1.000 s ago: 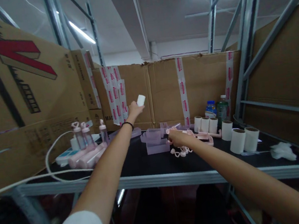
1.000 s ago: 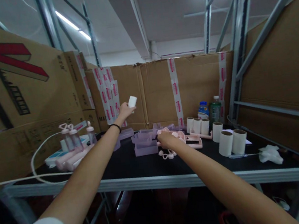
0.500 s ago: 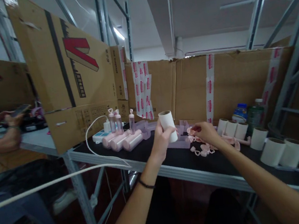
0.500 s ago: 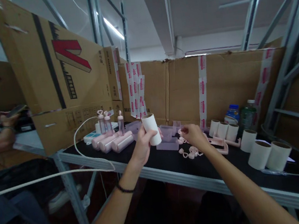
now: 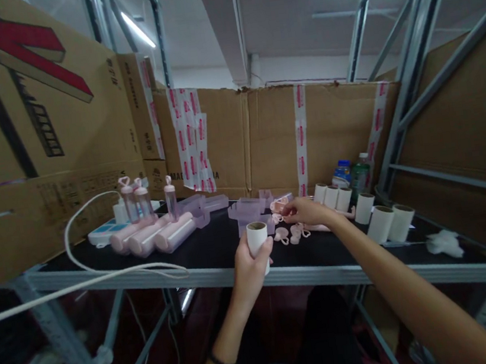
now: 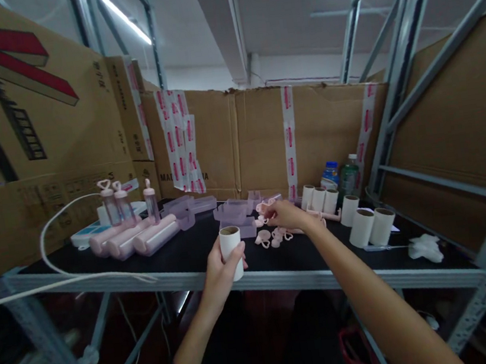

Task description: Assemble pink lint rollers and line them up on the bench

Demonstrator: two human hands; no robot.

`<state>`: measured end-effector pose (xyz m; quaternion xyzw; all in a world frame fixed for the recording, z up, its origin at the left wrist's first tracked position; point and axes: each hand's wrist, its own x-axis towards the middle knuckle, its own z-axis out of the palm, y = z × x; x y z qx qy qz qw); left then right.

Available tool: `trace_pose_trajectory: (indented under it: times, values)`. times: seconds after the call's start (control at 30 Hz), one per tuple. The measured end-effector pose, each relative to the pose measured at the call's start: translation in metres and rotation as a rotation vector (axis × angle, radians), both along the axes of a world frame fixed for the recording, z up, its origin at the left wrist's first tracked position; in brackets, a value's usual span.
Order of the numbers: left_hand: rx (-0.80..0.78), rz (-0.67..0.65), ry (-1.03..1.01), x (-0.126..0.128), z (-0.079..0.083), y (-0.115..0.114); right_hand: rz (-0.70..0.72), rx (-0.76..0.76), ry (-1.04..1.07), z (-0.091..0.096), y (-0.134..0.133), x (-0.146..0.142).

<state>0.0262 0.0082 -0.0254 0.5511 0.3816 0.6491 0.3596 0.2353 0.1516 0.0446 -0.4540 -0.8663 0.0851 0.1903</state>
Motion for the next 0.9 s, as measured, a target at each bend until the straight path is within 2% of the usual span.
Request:
trace_pose_trajectory:
  times: [0.1,0.2,0.33,0.43,0.53,0.6,0.73,0.8,0.9]
  values:
    - [-0.002,-0.004,0.016,-0.002,0.0,-0.003,0.098,-0.115,-0.112,-0.001,0.008,-0.01]
    - [-0.006,-0.022,0.032,-0.004,0.001,-0.005,0.126,-0.166,-0.19,-0.003,0.015,-0.024]
    - [-0.005,-0.028,0.042,-0.004,0.004,-0.005,0.132,-0.117,-0.203,-0.007,0.015,-0.036]
    - [0.005,-0.038,0.056,-0.003,0.005,-0.006,0.125,-0.035,-0.135,-0.004,0.008,-0.036]
    - [0.016,-0.065,0.089,-0.006,0.006,-0.008,0.1,0.06,-0.009,0.011,-0.011,-0.026]
    - [0.018,-0.096,0.113,-0.009,0.008,-0.009,0.157,0.057,0.117,0.026,-0.032,-0.019]
    - [0.016,-0.184,0.162,-0.015,0.011,-0.012,0.488,-0.221,0.444,0.047,-0.082,-0.017]
    - [0.016,-0.207,0.21,-0.017,0.013,-0.013,0.582,-0.324,0.441,0.052,-0.097,-0.022]
    - [0.005,-0.218,0.28,-0.021,0.014,-0.013,0.606,-0.318,0.355,0.052,-0.102,-0.028]
